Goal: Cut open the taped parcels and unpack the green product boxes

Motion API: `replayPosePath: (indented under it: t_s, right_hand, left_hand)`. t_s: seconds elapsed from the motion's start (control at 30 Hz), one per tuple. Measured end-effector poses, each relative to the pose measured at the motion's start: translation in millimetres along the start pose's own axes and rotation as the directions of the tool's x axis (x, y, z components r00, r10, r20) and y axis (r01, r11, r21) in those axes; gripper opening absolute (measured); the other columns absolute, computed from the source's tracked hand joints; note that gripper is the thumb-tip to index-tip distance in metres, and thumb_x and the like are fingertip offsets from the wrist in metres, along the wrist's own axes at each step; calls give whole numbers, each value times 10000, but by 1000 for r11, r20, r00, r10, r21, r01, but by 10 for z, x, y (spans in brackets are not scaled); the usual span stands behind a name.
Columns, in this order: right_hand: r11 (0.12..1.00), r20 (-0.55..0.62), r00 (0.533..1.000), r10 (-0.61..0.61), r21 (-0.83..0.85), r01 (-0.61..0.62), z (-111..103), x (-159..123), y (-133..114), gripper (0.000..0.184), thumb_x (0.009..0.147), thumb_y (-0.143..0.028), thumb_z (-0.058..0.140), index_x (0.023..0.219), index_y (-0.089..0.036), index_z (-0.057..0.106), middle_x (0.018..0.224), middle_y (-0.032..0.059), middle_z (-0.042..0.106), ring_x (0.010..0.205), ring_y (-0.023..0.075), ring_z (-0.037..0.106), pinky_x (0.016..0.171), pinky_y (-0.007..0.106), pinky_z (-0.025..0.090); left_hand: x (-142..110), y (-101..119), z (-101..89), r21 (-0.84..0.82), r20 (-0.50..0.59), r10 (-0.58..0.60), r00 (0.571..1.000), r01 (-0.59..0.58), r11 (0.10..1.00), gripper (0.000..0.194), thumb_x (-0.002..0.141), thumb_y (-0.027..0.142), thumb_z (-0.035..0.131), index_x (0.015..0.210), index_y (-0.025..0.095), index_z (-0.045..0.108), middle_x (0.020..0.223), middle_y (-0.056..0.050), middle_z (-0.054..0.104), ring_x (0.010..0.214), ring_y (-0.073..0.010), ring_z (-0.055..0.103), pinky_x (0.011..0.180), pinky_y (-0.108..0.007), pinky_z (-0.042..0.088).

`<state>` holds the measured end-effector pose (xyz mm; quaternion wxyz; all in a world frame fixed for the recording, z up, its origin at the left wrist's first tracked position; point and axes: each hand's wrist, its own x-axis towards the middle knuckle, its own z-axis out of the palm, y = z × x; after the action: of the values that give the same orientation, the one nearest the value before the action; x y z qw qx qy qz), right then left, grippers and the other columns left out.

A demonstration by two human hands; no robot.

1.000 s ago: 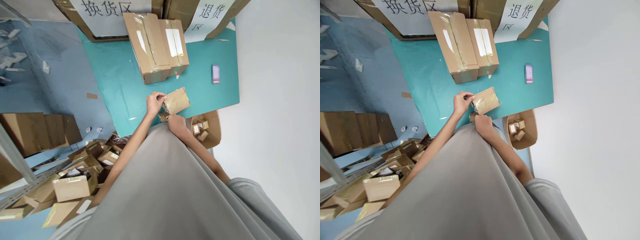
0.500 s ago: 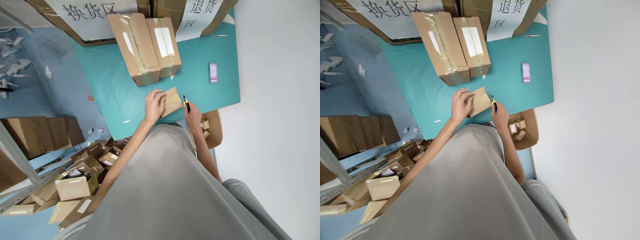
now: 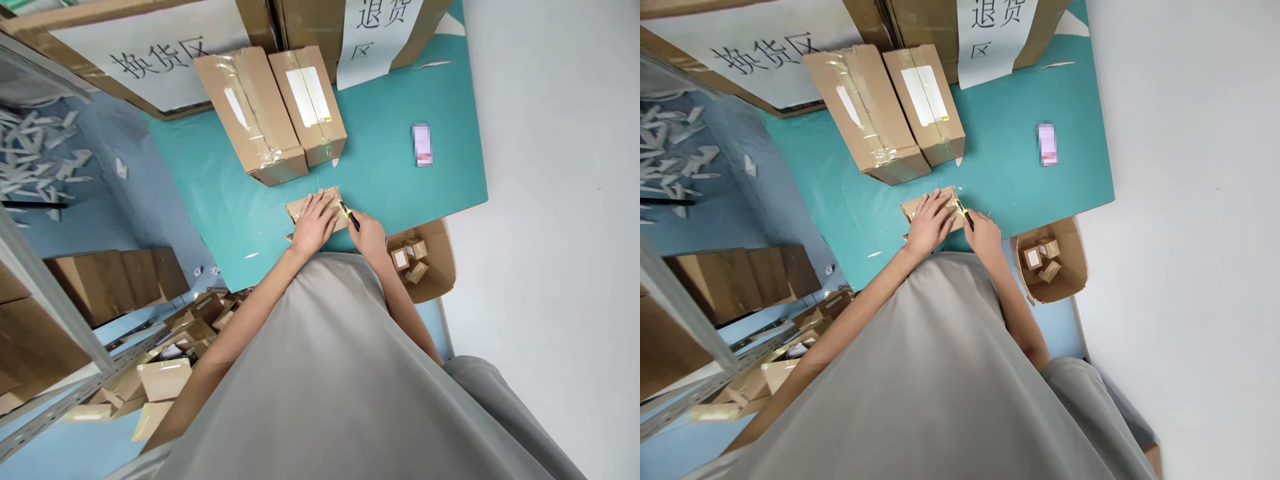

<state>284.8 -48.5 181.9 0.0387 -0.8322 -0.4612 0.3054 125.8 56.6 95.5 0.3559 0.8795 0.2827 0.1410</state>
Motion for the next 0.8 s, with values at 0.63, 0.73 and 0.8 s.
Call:
replayPosePath:
  t_s: [0.63,0.73,0.8]
  right_hand:
    - [950,158,961,225,-254,-181,-246,-237,-348,398,1197,-160,371,1429,-114,690,1250,244,822,1162,314,833,982,389,632]
    - [950,178,957,228,-255,-178,-276,-304,-336,392,1195,-170,375,1428,-108,684,1252,244,821,1175,325,829,987,396,630]
    - [951,186,957,222,-258,-171,-290,-351,-327,393,1199,-185,372,1432,-101,678,1242,246,824,1185,331,826,988,392,626]
  left_hand:
    - [1,54,146,32,36,-20,999,19,999,414,1161,464,489,1391,243,753,1687,-113,627,1692,-330,447,1447,-667,261]
    - [6,51,150,34,29,-26,999,25,999,403,1164,452,490,1396,242,744,1687,-122,625,1694,-330,444,1447,-665,254]
    - [8,46,143,36,18,-32,999,32,999,398,1168,445,484,1398,241,737,1687,-128,623,1700,-330,433,1446,-672,249]
